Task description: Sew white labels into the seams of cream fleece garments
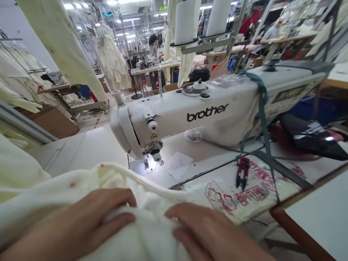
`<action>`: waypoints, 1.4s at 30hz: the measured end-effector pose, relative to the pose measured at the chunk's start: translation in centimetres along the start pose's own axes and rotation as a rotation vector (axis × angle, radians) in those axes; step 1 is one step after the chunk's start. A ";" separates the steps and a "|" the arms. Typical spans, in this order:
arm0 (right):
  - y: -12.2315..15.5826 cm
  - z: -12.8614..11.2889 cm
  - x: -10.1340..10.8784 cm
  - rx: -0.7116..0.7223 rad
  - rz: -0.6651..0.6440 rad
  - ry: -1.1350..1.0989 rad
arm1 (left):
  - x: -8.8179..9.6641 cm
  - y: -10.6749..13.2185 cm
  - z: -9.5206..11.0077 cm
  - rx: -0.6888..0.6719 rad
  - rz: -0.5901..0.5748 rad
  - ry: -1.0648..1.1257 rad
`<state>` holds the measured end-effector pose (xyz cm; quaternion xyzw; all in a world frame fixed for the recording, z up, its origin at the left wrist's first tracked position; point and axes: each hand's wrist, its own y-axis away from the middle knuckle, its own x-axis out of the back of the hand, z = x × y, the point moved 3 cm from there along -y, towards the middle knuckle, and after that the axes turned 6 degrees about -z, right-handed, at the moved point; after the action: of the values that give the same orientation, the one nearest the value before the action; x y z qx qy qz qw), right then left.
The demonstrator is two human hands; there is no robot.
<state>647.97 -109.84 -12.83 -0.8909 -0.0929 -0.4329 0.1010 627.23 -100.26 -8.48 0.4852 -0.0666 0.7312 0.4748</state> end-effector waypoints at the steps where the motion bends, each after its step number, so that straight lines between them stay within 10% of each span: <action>1: -0.8 0.4 0.2 -0.071 -0.029 -0.010 | 0.3 -0.6 -0.7 0.045 0.021 -0.025; 6: -4.9 2.2 0.7 -0.363 -0.257 0.074 | 0.2 -4.6 -2.1 0.217 -0.040 -0.233; 11: -5.5 2.7 1.0 -0.311 -0.243 0.068 | -1.7 -6.8 2.1 0.151 0.051 -0.504; 18: -5.5 3.9 1.4 -0.132 -0.226 -0.115 | -2.8 -8.7 2.6 -0.089 0.028 -0.237; 26: -6.6 3.8 1.9 -0.225 -0.443 -0.626 | -1.7 -6.7 0.8 -0.054 0.007 0.210; 42: -6.3 3.7 2.3 -0.255 -0.416 -0.473 | -2.7 -6.9 1.7 0.040 0.159 0.284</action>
<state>650.53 -102.69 -12.60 -0.9340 -0.2389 -0.2337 -0.1260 633.75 -99.14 -12.19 0.3797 -0.0225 0.8288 0.4103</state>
